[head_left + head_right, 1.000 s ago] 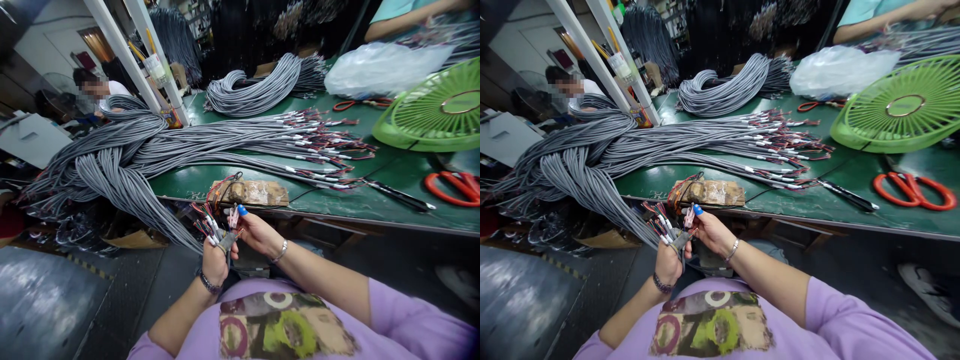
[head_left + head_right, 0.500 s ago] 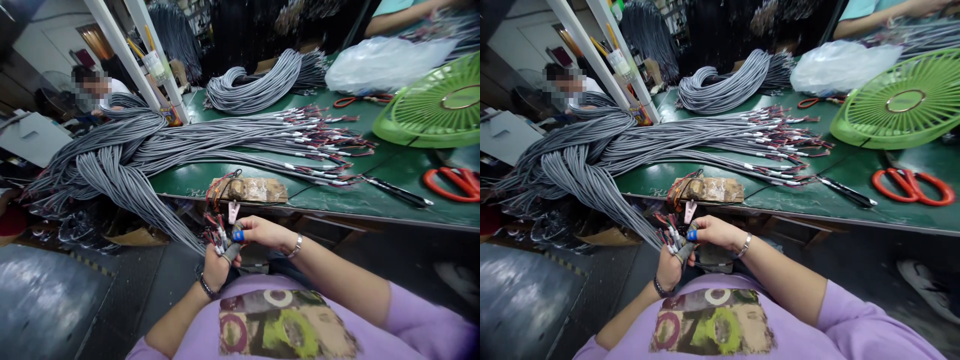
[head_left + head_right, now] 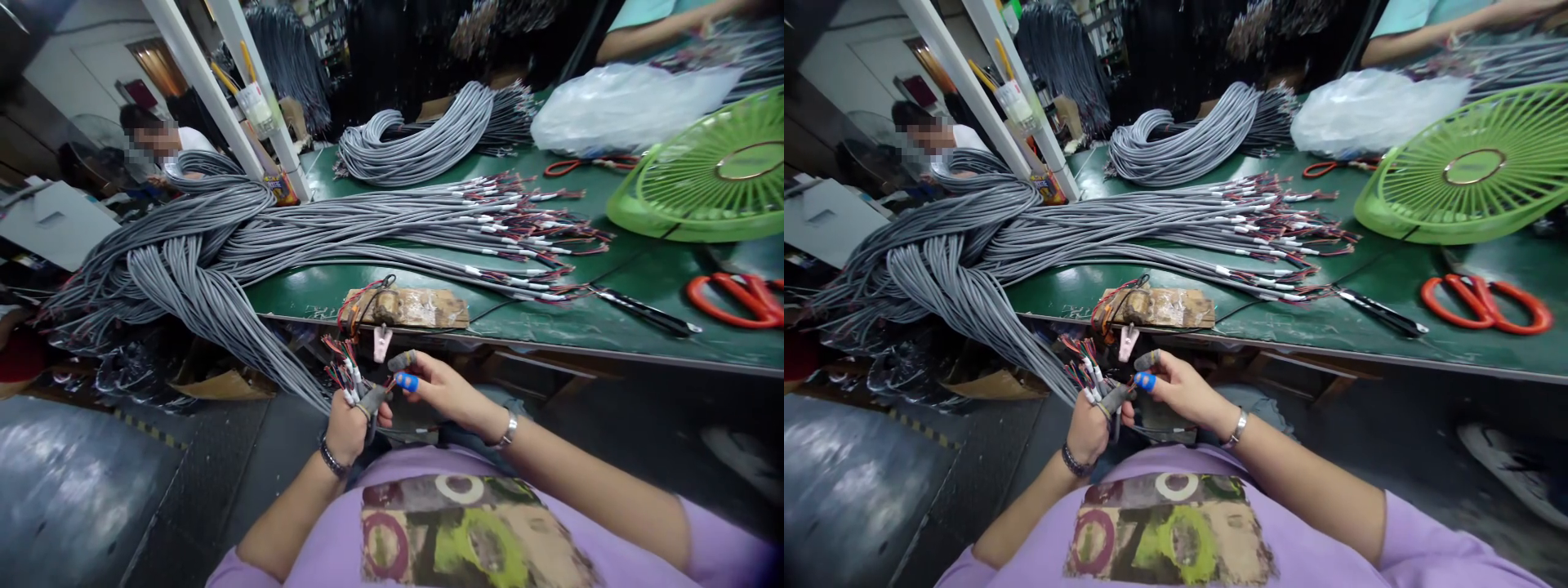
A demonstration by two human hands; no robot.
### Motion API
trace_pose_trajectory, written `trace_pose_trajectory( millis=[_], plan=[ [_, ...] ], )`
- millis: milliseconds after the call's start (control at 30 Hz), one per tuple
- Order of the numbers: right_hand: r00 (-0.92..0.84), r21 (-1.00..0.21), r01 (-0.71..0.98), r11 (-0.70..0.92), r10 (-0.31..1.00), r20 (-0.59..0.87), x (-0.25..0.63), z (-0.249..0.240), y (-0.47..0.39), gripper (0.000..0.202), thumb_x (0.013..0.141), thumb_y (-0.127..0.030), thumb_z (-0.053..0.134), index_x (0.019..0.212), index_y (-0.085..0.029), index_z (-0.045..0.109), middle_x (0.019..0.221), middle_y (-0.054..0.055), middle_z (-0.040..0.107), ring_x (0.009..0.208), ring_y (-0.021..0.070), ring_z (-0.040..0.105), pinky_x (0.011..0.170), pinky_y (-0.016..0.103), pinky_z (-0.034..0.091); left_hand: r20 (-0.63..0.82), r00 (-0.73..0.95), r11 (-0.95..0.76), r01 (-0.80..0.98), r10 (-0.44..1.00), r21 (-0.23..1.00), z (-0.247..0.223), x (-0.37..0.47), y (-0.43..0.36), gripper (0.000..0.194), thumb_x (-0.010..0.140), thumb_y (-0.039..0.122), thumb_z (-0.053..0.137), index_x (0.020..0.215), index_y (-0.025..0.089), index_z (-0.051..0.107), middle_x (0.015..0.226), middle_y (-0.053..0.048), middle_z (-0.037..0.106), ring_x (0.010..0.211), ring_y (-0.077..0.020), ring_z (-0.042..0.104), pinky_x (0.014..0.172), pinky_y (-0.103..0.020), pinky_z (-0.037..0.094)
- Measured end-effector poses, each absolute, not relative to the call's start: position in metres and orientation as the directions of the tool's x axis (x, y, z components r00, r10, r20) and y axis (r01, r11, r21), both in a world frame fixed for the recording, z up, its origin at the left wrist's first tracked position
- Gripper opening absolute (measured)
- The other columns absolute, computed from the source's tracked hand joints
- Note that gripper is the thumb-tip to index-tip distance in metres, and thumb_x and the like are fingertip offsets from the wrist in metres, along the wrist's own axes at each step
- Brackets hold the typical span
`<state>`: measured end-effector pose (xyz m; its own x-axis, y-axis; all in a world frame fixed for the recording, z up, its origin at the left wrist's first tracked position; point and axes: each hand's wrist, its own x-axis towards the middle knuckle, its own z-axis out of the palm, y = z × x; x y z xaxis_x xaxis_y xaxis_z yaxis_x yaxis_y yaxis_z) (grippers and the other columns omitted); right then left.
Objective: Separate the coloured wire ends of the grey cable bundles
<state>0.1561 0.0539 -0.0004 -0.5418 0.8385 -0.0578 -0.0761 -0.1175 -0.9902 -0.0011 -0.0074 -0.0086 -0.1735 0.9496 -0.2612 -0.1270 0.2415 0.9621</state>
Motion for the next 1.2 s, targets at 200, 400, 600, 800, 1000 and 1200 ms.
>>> trace_pose_trajectory(
  millis=[200, 400, 600, 800, 1000, 1200],
  plan=[
    [-0.576, -0.898, -0.290, -0.330, 0.810, -0.112, 0.139, -0.009, 0.036, 0.030, 0.074, -0.044, 0.067, 0.076, -0.021, 0.049, 0.055, -0.003, 0.057, 0.052, 0.0128, 0.053, 0.054, 0.027, 0.041, -0.207, -0.127, 0.197, -0.093, 0.970, 0.976, -0.014, -0.001, -0.008, 0.039, 0.074, 0.049, 0.066, 0.063, 0.012, 0.067, 0.053, -0.006, 0.065, 0.044, -0.0138, 0.058, 0.048, -0.025, 0.049],
    [-0.705, -0.900, -0.233, -0.368, 0.702, -0.105, 0.136, -0.009, 0.041, 0.034, 0.074, -0.046, 0.067, 0.071, -0.021, 0.045, 0.047, -0.005, 0.055, 0.043, 0.0127, 0.052, 0.047, 0.026, 0.039, -0.213, 0.079, 0.208, 0.064, 0.974, 0.976, -0.008, -0.007, -0.011, 0.032, 0.069, 0.044, 0.072, 0.063, 0.012, 0.070, 0.053, -0.006, 0.067, 0.046, -0.0170, 0.061, 0.053, -0.029, 0.052],
    [-0.612, -0.942, -0.113, -0.316, 0.769, -0.185, 0.136, -0.004, 0.052, 0.042, 0.067, -0.053, 0.071, 0.068, -0.017, 0.051, 0.050, -0.005, 0.053, 0.046, 0.0075, 0.044, 0.048, 0.022, 0.032, -0.171, -0.114, 0.159, -0.114, 0.979, 0.981, -0.021, -0.007, -0.013, 0.036, 0.076, 0.045, 0.066, 0.065, 0.011, 0.070, 0.055, -0.006, 0.068, 0.048, -0.0159, 0.062, 0.051, -0.026, 0.051],
    [-0.665, -0.911, -0.138, -0.388, 0.718, -0.205, 0.134, 0.001, 0.053, 0.041, 0.068, -0.052, 0.071, 0.074, -0.017, 0.050, 0.053, -0.003, 0.056, 0.050, 0.0099, 0.049, 0.050, 0.023, 0.031, -0.192, -0.171, 0.163, -0.174, 0.966, 0.971, -0.021, -0.006, -0.012, 0.037, 0.074, 0.047, 0.068, 0.064, 0.011, 0.069, 0.052, -0.006, 0.066, 0.047, -0.0158, 0.062, 0.048, -0.025, 0.051],
    [-0.724, -0.922, -0.133, -0.363, 0.671, -0.159, 0.132, 0.003, 0.054, 0.038, 0.074, -0.051, 0.065, 0.073, -0.019, 0.046, 0.050, -0.002, 0.058, 0.050, 0.0123, 0.055, 0.050, 0.024, 0.031, -0.180, -0.165, 0.165, -0.101, 0.970, 0.981, -0.019, -0.007, -0.013, 0.038, 0.074, 0.047, 0.067, 0.061, 0.011, 0.069, 0.053, -0.006, 0.067, 0.048, -0.0162, 0.063, 0.048, -0.024, 0.050],
    [-0.653, -0.919, -0.157, -0.362, 0.736, -0.178, 0.135, -0.004, 0.053, 0.034, 0.069, -0.044, 0.072, 0.072, -0.018, 0.049, 0.058, -0.001, 0.060, 0.057, 0.0128, 0.055, 0.054, 0.025, 0.035, -0.171, -0.247, 0.130, -0.172, 0.954, 0.976, -0.027, -0.007, -0.010, 0.035, 0.075, 0.045, 0.067, 0.064, 0.012, 0.068, 0.053, -0.006, 0.067, 0.050, -0.0170, 0.064, 0.048, -0.024, 0.050]
  ],
)
